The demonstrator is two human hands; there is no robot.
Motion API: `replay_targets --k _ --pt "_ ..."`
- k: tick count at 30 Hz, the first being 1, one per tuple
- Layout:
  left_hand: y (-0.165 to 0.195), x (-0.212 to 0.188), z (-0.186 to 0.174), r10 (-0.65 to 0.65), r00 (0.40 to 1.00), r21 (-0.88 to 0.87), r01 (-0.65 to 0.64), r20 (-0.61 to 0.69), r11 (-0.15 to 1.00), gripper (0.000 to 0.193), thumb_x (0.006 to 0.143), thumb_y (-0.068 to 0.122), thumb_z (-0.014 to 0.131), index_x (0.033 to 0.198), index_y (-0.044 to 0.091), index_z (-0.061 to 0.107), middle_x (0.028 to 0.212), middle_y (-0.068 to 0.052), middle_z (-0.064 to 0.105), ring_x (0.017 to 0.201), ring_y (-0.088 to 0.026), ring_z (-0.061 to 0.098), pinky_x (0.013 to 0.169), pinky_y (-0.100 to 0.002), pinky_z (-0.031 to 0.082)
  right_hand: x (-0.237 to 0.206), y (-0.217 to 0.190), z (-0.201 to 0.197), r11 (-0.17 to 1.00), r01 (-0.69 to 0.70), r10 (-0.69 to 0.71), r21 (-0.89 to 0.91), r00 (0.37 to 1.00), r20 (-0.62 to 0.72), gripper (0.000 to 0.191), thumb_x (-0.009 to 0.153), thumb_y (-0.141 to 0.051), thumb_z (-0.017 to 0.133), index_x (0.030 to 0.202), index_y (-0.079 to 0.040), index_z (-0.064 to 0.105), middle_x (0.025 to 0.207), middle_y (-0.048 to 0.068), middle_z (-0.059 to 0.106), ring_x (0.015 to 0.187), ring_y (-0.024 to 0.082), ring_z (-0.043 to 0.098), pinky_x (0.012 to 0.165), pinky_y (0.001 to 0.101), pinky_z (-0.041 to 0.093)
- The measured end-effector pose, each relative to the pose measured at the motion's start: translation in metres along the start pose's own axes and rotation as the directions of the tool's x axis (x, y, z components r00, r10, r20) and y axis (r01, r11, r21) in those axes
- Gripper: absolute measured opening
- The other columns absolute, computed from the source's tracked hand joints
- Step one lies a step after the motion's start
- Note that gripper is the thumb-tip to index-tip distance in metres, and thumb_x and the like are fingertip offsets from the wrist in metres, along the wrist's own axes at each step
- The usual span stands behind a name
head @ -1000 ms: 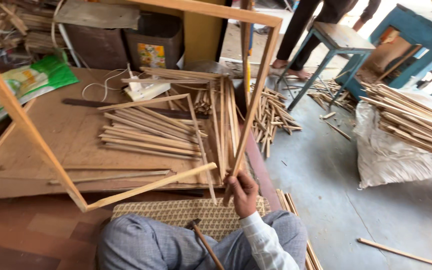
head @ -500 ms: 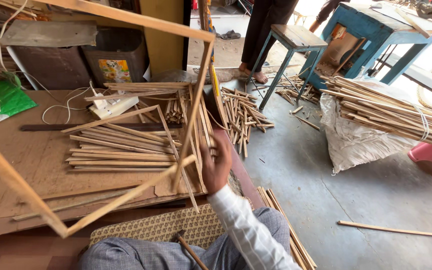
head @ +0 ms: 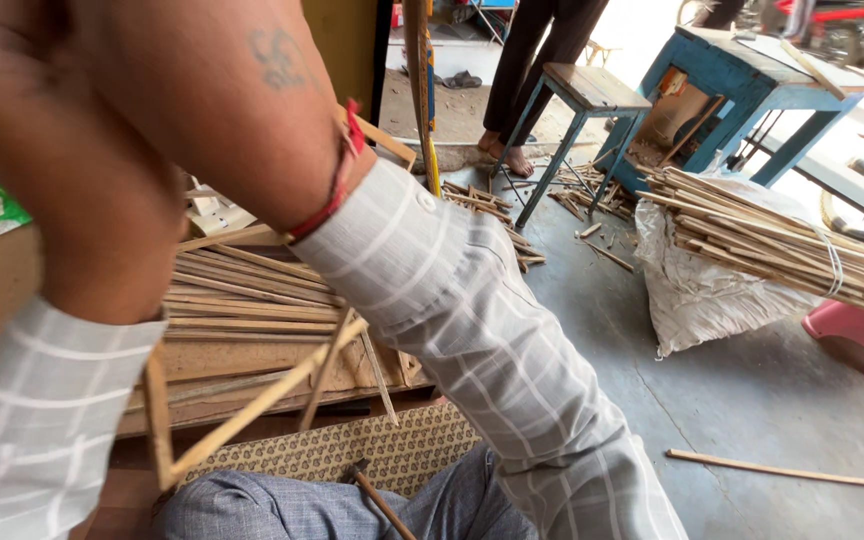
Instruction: The person assembles rectangular wooden frames by joining thin wooden sticks at the corners. They use a hammer to tap the sticks together and occasionally inspect the joints. The person works on multiple frames, placing completed ones aside.
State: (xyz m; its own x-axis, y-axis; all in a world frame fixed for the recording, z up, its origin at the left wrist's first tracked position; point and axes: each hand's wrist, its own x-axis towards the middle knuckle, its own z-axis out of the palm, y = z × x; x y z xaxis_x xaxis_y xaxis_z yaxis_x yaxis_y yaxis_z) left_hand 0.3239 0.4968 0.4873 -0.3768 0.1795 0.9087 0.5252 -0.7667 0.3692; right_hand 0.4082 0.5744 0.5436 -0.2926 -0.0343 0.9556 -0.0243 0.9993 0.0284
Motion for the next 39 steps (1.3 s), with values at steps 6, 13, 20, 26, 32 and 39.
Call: replay_targets --k 6,13,20,26,32,39 --pt "0.014 0.0 0.015 -0.12 0.993 -0.072 0.118 -0.021 0.99 0.008 0.115 -0.01 0.056 0.109 -0.007 0.06 0.103 -0.01 0.066 0.085 -0.014 0.06 0.076 -0.024 0.046 0.005 0.003 0.012 0.985 0.007 -0.007 -0.17 1.0 0.001 0.012 0.089 -0.017 0.065 0.079 -0.012 0.069 0.066 0.009 0.065 0.053 0.024 0.062 0.047 0.0355 0.046" --pt "0.054 -0.014 0.003 -0.376 0.9 -0.486 0.435 0.219 0.758 0.007 0.118 0.003 0.057 0.125 0.002 0.059 0.12 -0.007 0.066 0.111 -0.016 0.063 0.096 -0.028 0.052 -0.005 0.012 -0.017 0.875 -0.184 0.204 0.447 0.979 0.004 0.017 0.101 -0.015 0.063 0.086 -0.009 0.068 0.065 0.002 0.069 0.054 0.009 0.063 0.048 0.025 0.05" --pt "0.081 -0.014 0.014 -0.587 0.687 -0.701 0.662 0.427 0.265 0.032 0.103 0.028 0.058 0.124 0.005 0.062 0.112 -0.008 0.074 0.108 -0.022 0.07 0.092 -0.042 0.058 -0.027 -0.011 -0.071 0.482 -0.288 0.176 0.828 0.957 0.231 0.012 0.113 -0.015 0.069 0.107 -0.006 0.073 0.07 0.0 0.07 0.054 0.004 0.063 0.049 0.0189 0.047" --pt "0.063 -0.023 0.027 -0.305 0.777 -0.787 0.606 0.551 0.121 0.019 0.115 0.019 0.059 0.121 0.001 0.062 0.107 -0.009 0.072 0.099 -0.019 0.067 0.084 -0.032 0.053 -0.033 -0.016 -0.107 0.662 -0.188 0.107 0.726 0.982 0.156 0.01 0.119 -0.012 0.066 0.122 -0.004 0.071 0.097 0.004 0.078 0.075 0.008 0.071 0.064 0.0202 0.054" --pt "0.055 -0.038 0.053 -0.366 0.792 -0.755 0.595 0.489 0.277 0.008 0.111 0.008 0.066 0.11 0.0 0.067 0.095 -0.007 0.071 0.086 -0.017 0.068 0.074 -0.031 0.054 -0.066 -0.006 -0.135 0.588 -0.301 0.22 0.75 0.953 0.21 0.019 0.115 -0.012 0.069 0.134 -0.006 0.066 0.115 0.002 0.074 0.091 0.008 0.062 0.08 0.0211 0.049" --pt "0.027 -0.075 0.081 -0.237 0.879 -0.4 0.409 0.415 0.82 0.012 0.108 0.015 0.069 0.11 0.003 0.07 0.1 -0.006 0.073 0.09 -0.015 0.072 0.077 -0.029 0.059 -0.179 0.016 -0.115 0.415 -0.479 0.359 0.773 0.867 0.345 0.05 0.109 -0.021 0.078 0.146 0.0 0.051 0.126 0.003 0.061 0.113 0.01 0.06 0.103 0.0234 0.048"
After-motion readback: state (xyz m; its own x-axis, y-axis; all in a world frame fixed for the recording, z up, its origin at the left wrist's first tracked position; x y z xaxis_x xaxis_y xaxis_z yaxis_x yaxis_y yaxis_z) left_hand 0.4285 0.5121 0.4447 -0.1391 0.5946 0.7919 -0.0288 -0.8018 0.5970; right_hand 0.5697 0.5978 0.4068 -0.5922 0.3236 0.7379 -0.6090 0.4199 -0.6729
